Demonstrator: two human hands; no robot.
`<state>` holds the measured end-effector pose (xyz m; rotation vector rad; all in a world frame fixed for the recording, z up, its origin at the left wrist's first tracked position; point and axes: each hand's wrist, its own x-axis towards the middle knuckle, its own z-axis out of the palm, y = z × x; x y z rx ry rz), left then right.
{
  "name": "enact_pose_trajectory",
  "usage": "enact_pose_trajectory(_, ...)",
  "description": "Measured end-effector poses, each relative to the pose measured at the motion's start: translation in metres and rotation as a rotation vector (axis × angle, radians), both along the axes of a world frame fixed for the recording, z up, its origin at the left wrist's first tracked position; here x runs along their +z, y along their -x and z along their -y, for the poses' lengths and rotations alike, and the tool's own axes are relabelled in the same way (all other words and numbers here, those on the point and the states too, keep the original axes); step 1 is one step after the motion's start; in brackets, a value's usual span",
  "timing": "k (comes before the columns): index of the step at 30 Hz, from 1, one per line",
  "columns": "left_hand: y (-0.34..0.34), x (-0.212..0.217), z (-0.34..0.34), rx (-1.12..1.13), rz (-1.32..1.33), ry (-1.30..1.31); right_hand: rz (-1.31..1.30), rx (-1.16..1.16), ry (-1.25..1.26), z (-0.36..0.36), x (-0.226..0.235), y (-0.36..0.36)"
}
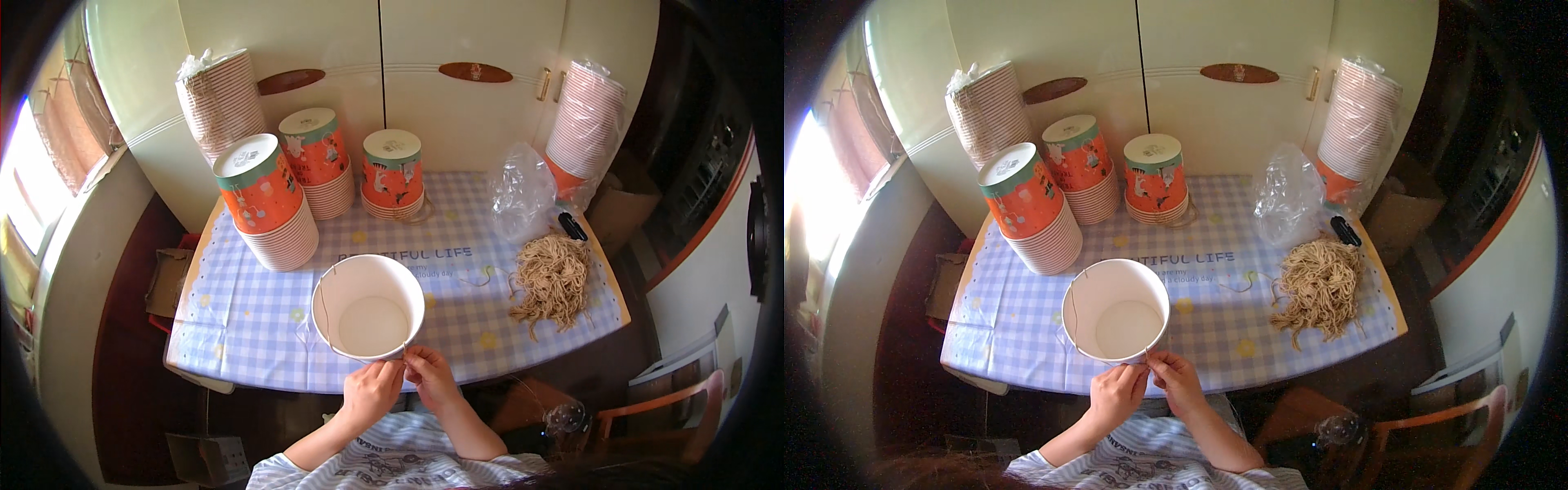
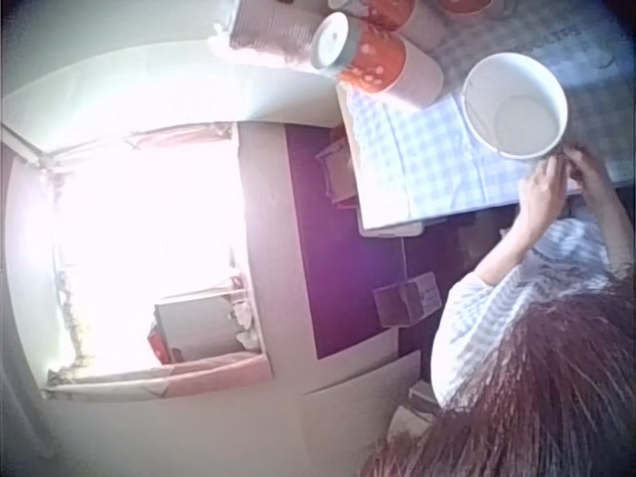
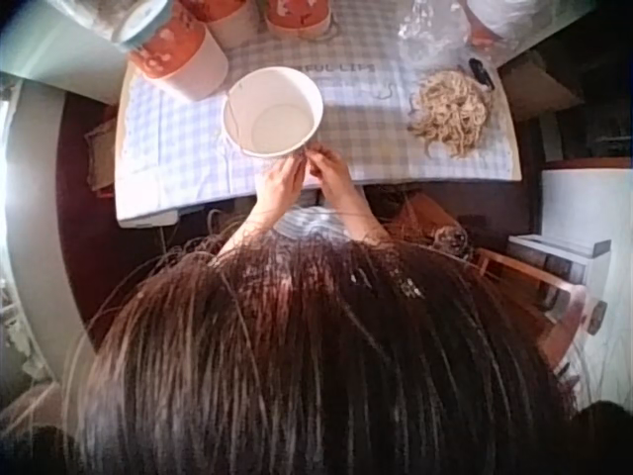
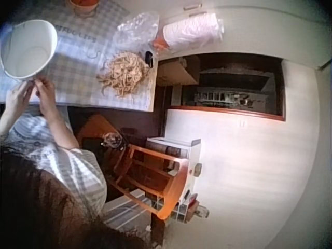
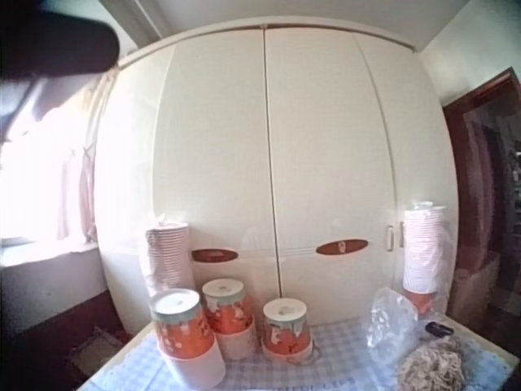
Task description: Threading and attaching plastic handles to paper buckets.
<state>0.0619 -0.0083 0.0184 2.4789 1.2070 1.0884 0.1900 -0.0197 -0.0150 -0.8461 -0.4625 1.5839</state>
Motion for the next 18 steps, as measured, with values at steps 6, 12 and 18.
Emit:
enact_pose_trajectory(6,-0.003,-0.002,-0.003,0.006,0.010,-0.052,0.127,0.018,-0.082,-0.001,-0.001,-0.006)
enact_pose_trajectory(12,-0.005,-0.002,-0.005,0.008,-0.003,-0.085,0.305,-0.109,-0.281,-0.003,-0.003,-0.004)
enact_pose_trajectory(18,-0.008,-0.004,-0.006,0.015,-0.061,-0.105,0.584,-0.194,-0.304,-0.007,-0.016,-0.005)
